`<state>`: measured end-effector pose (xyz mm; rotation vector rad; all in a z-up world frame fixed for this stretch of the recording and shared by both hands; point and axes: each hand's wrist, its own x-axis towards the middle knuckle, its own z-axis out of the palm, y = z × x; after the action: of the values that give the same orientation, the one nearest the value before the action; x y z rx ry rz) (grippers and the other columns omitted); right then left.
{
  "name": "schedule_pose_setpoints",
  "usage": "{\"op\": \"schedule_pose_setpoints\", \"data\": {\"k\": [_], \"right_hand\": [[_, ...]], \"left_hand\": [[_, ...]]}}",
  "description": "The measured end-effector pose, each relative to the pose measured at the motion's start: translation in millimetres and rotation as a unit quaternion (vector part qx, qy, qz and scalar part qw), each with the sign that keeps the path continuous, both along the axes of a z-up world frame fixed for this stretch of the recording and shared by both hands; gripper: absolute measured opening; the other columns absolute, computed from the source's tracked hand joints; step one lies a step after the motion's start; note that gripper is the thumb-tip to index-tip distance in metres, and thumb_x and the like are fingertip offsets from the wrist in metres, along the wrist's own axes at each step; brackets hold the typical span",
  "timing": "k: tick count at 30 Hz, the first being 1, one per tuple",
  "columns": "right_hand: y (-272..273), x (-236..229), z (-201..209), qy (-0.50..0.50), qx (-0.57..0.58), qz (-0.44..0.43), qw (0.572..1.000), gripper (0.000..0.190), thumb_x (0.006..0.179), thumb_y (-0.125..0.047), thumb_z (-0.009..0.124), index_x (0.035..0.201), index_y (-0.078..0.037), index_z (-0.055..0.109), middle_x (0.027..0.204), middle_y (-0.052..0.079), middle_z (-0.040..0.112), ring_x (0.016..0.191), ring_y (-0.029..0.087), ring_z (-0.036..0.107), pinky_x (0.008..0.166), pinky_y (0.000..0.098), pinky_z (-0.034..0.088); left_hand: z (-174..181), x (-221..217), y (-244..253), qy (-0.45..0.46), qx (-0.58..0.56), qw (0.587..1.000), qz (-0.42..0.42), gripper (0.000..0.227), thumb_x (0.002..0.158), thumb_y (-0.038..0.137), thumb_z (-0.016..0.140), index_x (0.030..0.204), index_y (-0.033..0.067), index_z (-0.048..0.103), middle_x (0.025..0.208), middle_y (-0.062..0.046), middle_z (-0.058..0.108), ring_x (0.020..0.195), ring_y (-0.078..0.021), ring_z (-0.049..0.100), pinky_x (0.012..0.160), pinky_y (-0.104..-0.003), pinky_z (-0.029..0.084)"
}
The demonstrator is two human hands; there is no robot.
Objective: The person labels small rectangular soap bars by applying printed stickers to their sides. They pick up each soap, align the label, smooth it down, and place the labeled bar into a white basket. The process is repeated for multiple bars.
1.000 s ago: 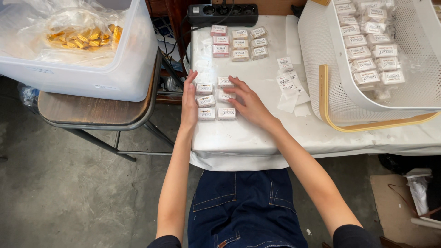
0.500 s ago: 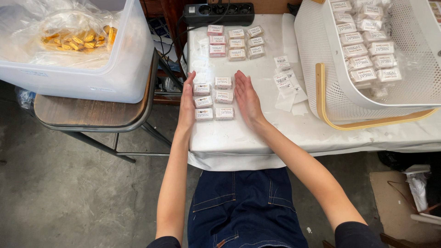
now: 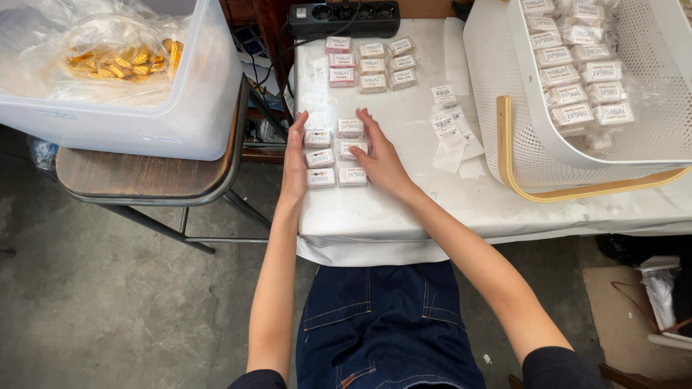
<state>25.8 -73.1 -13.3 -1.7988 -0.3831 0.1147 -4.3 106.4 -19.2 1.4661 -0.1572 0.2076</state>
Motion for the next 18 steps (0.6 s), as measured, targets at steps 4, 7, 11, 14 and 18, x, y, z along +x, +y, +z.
{"op": "schedule_pose_setpoints", "data": {"k": [4, 7, 11, 14, 18], "right_hand": [[-5.0, 0.2, 5.6, -0.009, -0.055, 0.021, 0.998, 0.055, 0.093, 0.003, 0.054, 0.144, -0.006, 0.037, 0.155, 0.023, 0.018, 0.143, 0.037, 0.013, 0.117, 0.0467, 0.015], [-7.6, 1.0, 5.3, -0.002, -0.038, 0.036, 0.999, 0.064, 0.093, 0.005, 0.053, 0.149, -0.008, 0.028, 0.156, 0.022, 0.015, 0.143, 0.037, 0.011, 0.117, 0.0477, 0.014], [-8.8, 4.9, 1.1, -0.012, -0.017, 0.069, 0.997, 0.069, 0.092, 0.009, 0.049, 0.152, -0.007, 0.020, 0.157, 0.022, 0.012, 0.143, 0.038, 0.008, 0.117, 0.0488, 0.009], [-8.1, 6.0, 1.7, 0.000, -0.005, 0.086, 0.996, 0.072, 0.092, 0.010, 0.047, 0.153, -0.010, 0.015, 0.158, 0.020, 0.008, 0.144, 0.037, 0.005, 0.118, 0.0495, 0.007], [-7.5, 6.9, -0.4, -0.001, 0.006, 0.086, 0.996, 0.069, 0.093, 0.009, 0.043, 0.153, -0.009, 0.016, 0.159, 0.021, 0.007, 0.144, 0.038, 0.003, 0.117, 0.0514, 0.006]], "left_hand": [[0.3, -0.3, 0.6, 0.004, 0.010, 1.000, 0.008, 0.053, 0.106, 0.037, 0.017, 0.147, 0.0087, 0.032, 0.156, -0.026, 0.013, 0.144, -0.0441, 0.009, 0.118, -0.052, 0.004], [0.7, -0.4, 0.0, 0.008, 0.018, 1.000, 0.011, 0.052, 0.106, 0.037, 0.017, 0.147, 0.0096, 0.033, 0.156, -0.025, 0.013, 0.144, -0.0436, 0.009, 0.118, -0.052, 0.005], [1.3, 0.5, -0.6, 0.011, 0.027, 0.999, 0.014, 0.051, 0.106, 0.038, 0.018, 0.146, 0.0108, 0.034, 0.157, -0.023, 0.014, 0.144, -0.0417, 0.009, 0.119, -0.051, 0.006], [7.7, -1.7, -4.1, 0.019, 0.047, 0.999, 0.016, 0.051, 0.106, 0.038, 0.020, 0.147, 0.0118, 0.034, 0.157, -0.023, 0.015, 0.145, -0.0412, 0.010, 0.119, -0.052, 0.005], [9.9, -2.9, -4.6, 0.019, 0.037, 0.999, 0.015, 0.053, 0.105, 0.041, 0.020, 0.146, 0.0105, 0.034, 0.156, -0.025, 0.015, 0.144, -0.0426, 0.010, 0.117, -0.054, 0.005]]}}
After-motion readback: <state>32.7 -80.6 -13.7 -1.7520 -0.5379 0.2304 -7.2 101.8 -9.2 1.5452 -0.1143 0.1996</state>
